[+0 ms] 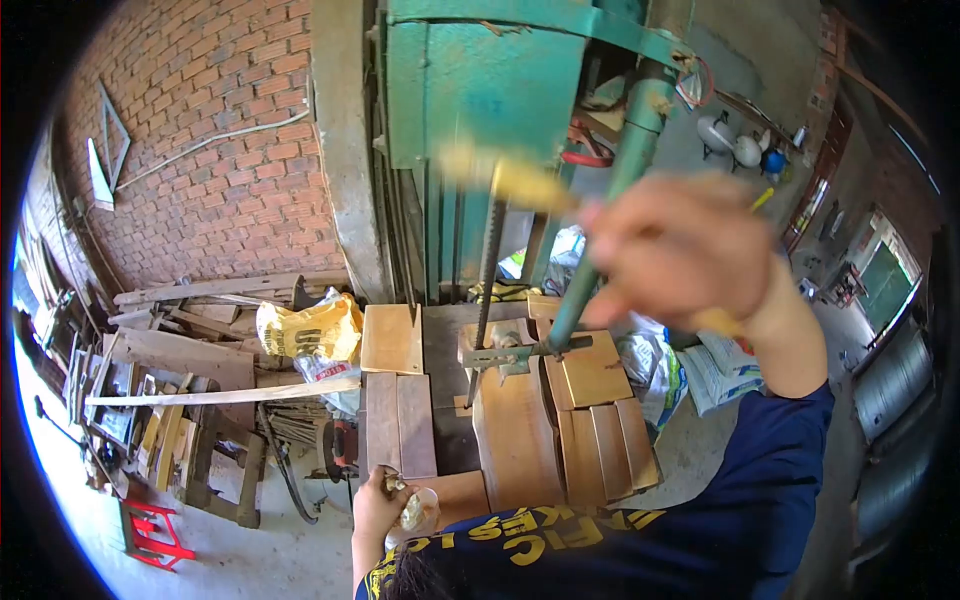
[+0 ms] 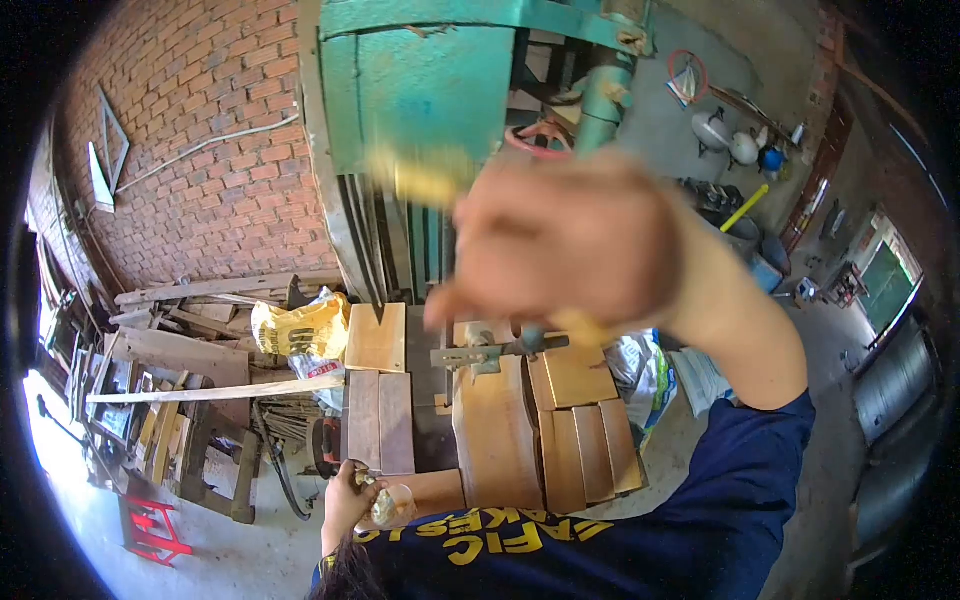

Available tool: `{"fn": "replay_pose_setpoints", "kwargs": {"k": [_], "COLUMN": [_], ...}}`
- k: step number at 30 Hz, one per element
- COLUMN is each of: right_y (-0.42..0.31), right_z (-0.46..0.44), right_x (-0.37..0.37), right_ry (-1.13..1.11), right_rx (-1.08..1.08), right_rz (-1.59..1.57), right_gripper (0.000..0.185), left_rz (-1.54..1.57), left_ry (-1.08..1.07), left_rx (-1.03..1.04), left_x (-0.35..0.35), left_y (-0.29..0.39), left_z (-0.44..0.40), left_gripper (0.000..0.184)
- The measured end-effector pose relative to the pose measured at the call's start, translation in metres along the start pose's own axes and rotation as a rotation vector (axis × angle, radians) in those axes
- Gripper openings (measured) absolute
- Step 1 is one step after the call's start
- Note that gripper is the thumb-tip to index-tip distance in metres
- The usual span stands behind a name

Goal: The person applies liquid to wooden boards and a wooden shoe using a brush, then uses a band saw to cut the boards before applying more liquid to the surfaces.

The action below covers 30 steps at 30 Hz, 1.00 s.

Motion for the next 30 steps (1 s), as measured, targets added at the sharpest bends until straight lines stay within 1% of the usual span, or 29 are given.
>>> {"fn": "replay_pose_setpoints", "kwargs": {"k": [5,7,8,10,12,13,14,16,17,18,20,21,22,24,25,26,28,29,30], "right_y": [0.019,-0.002,-0.01,-0.016,-0.007,-0.001,-0.001,-0.003,-0.008,-0.01,-0.018,-0.015,-0.011,0.003,0.005,0.001,-0.009,-0.012,-0.009], "right_z": [-0.018,-0.028,-0.03,-0.033,-0.033,-0.036,-0.038,-0.046,-0.046,-0.048,-0.055,-0.058,-0.058,-0.066,-0.07,-0.066,-0.064,-0.068,-0.07], "right_x": [-0.036,0.006,0.011,-0.004,-0.027,-0.034,-0.029,0.012,0.016,0.013,-0.012,-0.023,-0.024,-0.011,0.007,0.035,0.052,0.041,0.021], "right_ry": [0.25,-0.108,-0.092,0.19,0.602,0.418,0.41,-0.155,-0.171,-0.173,0.115,0.221,0.401,0.023,-0.091,-0.154,-0.19,-0.159,-0.033], "right_rx": [0.056,-0.045,-0.009,-0.011,0.392,0.255,0.253,0.072,0.004,0.004,0.04,0.034,0.136,0.169,0.103,-0.014,0.006,-0.073,-0.11], "right_rz": [0.314,0.227,0.175,0.422,0.417,0.678,0.673,0.414,0.197,0.199,0.421,0.618,0.651,0.351,0.171,-0.058,-0.062,0.166,0.397], "right_gripper": [0.014,0.01,0.009,0.008,0.009,0.008,0.008,0.009,0.011,0.011,0.014,0.015,0.017,0.018,0.016,0.02,0.025,0.02,0.014], "left_rz": [0.038,0.064,0.085,0.091,0.131,0.139,0.127,0.112,0.128,0.144,0.112,0.082,0.084,0.021,-0.016,-0.02,-0.048,-0.052,-0.053], "left_ry": [0.028,0.043,0.063,0.078,0.061,0.056,0.066,0.072,0.052,0.035,0.017,0.001,-0.007,0.003,0.0,-0.01,-0.086,-0.083,-0.081], "left_rx": [-0.023,-0.03,-0.029,-0.037,-0.083,-0.087,-0.061,-0.034,-0.041,-0.046,-0.035,-0.026,-0.031,0.091,0.109,0.104,0.061,0.064,0.061], "left_x": [-0.003,-0.005,-0.006,-0.01,-0.01,-0.008,-0.007,-0.008,-0.009,-0.01,-0.01,-0.009,-0.007,-0.004,-0.001,-0.001,-0.002,-0.004,-0.004], "left_y": [-0.013,-0.02,-0.022,-0.023,-0.024,-0.027,-0.031,-0.033,-0.031,-0.029,-0.028,-0.028,-0.027,-0.022,-0.024,-0.022,-0.014,-0.014,-0.018], "left_z": [0.001,0.004,0.003,0.005,0.006,0.006,0.005,0.006,0.007,0.006,0.003,0.002,0.001,0.0,0.001,0.004,0.005,0.006,0.006], "left_gripper": [0.044,0.044,0.044,0.044,0.044,0.044,0.044,0.044,0.045,0.045,0.046,0.046,0.046,0.047,0.049,0.049,0.051,0.053,0.053]}}
Point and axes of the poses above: each hand's wrist, its own z-axis away from the middle knuckle, its own x-axis out of the palm, y = z × x, the point moved 4 cm from there along -z, towards the middle knuckle, and after that the axes turned 8 degrees about -y, right-handed, at the moved point
